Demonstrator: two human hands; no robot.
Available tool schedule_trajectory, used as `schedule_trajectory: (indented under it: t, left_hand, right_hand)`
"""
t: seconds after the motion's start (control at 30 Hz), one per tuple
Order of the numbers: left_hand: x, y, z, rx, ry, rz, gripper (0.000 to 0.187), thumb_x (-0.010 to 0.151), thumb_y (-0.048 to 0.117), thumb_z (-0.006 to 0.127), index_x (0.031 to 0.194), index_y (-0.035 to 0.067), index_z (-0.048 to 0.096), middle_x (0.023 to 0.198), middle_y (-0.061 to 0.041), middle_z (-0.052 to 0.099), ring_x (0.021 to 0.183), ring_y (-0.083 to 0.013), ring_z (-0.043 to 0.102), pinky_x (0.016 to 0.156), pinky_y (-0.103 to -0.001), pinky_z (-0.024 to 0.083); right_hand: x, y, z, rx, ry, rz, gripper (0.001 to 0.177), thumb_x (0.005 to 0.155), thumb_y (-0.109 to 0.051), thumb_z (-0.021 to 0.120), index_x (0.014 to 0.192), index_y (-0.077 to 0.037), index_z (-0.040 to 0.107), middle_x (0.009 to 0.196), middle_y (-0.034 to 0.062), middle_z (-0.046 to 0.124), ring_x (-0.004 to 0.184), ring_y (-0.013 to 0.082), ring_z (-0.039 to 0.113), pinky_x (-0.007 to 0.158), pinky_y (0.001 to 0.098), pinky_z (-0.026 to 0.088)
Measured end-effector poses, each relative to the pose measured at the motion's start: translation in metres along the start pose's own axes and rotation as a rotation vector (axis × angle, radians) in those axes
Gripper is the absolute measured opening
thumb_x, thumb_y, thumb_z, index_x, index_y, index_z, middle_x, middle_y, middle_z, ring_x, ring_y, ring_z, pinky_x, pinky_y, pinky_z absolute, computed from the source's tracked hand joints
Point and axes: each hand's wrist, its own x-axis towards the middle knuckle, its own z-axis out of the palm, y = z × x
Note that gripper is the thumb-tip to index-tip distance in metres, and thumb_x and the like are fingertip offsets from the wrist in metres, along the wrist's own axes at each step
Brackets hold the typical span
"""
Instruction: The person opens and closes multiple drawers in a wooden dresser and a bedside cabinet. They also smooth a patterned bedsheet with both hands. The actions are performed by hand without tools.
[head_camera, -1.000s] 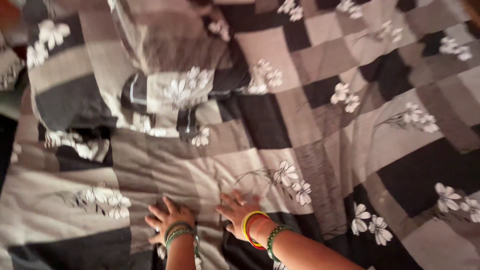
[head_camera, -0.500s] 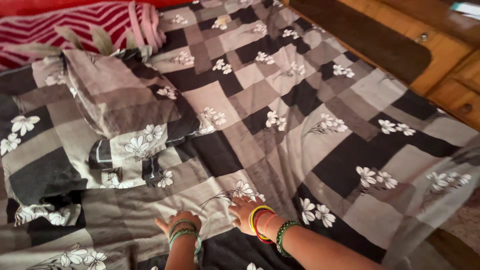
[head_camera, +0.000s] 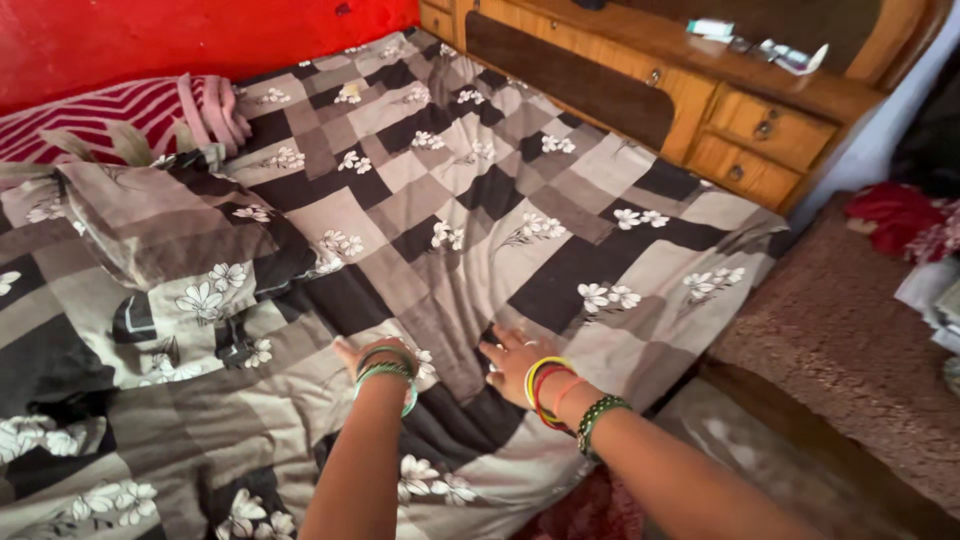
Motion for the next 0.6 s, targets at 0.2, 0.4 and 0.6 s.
schedule_trajectory:
  t: [0.2, 0.4, 0.6]
  left_hand:
    - [-0.026, 0.072, -0.022, -0.184, 0.096, -0.074, 0.059, 0.099, 0.037, 0.054, 0.156, 0.02, 0.046, 0.167, -0.008, 0.032, 0.155, -0.0298, 0.026, 0.12, -0.068, -0.001]
    - [-0.08, 0.054, -0.029, -0.028, 0.203, -0.117, 0.07, 0.099, 0.03, 0.042, 0.164, 0.026, 0.016, 0.173, -0.005, 0.003, 0.159, -0.0275, 0.001, 0.12, -0.066, -0.002]
    - [-0.157, -0.009, -0.051, -0.055, 0.272, -0.291, 0.073, 0.096, 0.03, 0.044, 0.163, 0.03, 0.016, 0.173, -0.001, 0.001, 0.158, -0.0242, -0.003, 0.119, -0.061, -0.007]
  right_hand:
    - [-0.067, 0.017, -0.032, -0.057, 0.095, -0.05, 0.064, 0.098, -0.034, 0.054, 0.157, -0.025, 0.031, 0.17, 0.0083, 0.013, 0.156, 0.0301, 0.017, 0.118, 0.0659, 0.023]
    - [-0.088, -0.021, -0.044, -0.056, 0.181, -0.161, 0.065, 0.098, -0.033, 0.055, 0.158, -0.024, 0.03, 0.169, 0.0107, 0.016, 0.155, 0.0329, 0.022, 0.116, 0.0678, 0.026]
    - [-0.11, -0.066, -0.055, 0.037, 0.28, -0.267, 0.069, 0.095, -0.032, 0.059, 0.158, -0.028, 0.029, 0.169, 0.0112, 0.015, 0.147, 0.0383, 0.033, 0.113, 0.0639, 0.031]
